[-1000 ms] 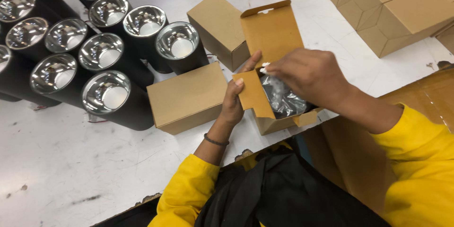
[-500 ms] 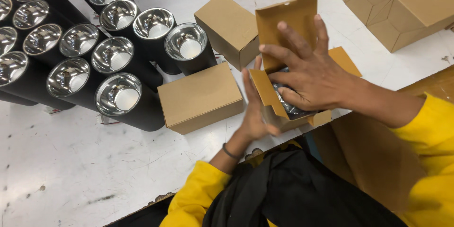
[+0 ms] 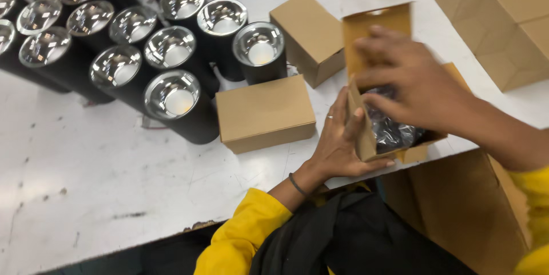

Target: The person repeatedly picks up cylindrical black objects with silver interiors, wraps each in a clear plastic bag, places it into a small cardboard box, and closes the box. The process is repeated multiple times on a white table with stacks of boxes and objects nearby.

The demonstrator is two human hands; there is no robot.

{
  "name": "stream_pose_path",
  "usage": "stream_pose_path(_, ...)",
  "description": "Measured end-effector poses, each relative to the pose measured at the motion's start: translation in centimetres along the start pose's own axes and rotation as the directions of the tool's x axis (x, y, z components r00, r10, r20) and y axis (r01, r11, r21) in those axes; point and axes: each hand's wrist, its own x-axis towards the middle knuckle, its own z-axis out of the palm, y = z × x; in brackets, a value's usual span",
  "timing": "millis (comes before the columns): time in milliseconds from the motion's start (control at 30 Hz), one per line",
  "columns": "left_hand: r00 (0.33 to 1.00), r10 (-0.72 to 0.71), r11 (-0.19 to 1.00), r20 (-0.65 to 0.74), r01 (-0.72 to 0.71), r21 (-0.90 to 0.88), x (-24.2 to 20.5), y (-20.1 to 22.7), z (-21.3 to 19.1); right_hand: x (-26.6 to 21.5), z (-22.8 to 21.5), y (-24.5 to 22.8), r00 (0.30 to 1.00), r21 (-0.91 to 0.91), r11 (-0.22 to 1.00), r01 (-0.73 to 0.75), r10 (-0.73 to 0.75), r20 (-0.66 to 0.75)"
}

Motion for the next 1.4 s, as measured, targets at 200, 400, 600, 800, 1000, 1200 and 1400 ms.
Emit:
stream_pose_path(200, 1.000, 0.001, 1.000, -0.003, -0.001, -0.009, 0.1, -0.3, -0.4, -3.2, -4.3, 0.7, 0.637, -0.263, 0.806, -0.530, 0.583, 0.504)
stream_pose_path(400, 0.999, 0.010, 1.000, -0.037, -0.011, -0.020, -0.1, -0.5, 0.2, -2.8, -2.5, 0.8, 0.697, 0.288, 0.699, -0.655, 0.411, 0.588)
stream_pose_path(600, 0.986, 0.165, 0.986, 0.000, -0.165, 0.003, 1.0, 0.1, -0.4, -0.6, -1.3, -0.6, 0.709, 0.346, 0.671, -0.656, 0.390, 0.587)
stream_pose_path(800, 0.986, 0.158, 0.987, 0.045, -0.157, -0.022, 2.9, 0.5, -2.0, -2.8, -0.9, 1.5, 0.801, 0.660, 0.472, -0.584, 0.208, 0.561)
stream_pose_path(1000, 0.988, 0.148, 0.989, 0.041, -0.147, -0.026, 3.5, -0.4, -1.8, -8.0, -0.9, 1.3, 0.915, 0.786, 0.494, -0.371, 0.338, 0.220)
stream_pose_path(1200, 0.993, 0.111, 0.989, 0.033, -0.107, -0.104, 4.5, -1.9, -1.7, -11.6, 7.3, -1.0, 0.330, 0.739, 0.672, 0.048, 0.687, -0.647)
stream_pose_path(1400, 0.980, -0.199, 0.869, -0.032, 0.161, -0.467, 5.7, -1.7, -1.4, -11.3, 12.6, -3.0, 0.614, 0.808, 0.582, 0.087, 0.607, -0.504)
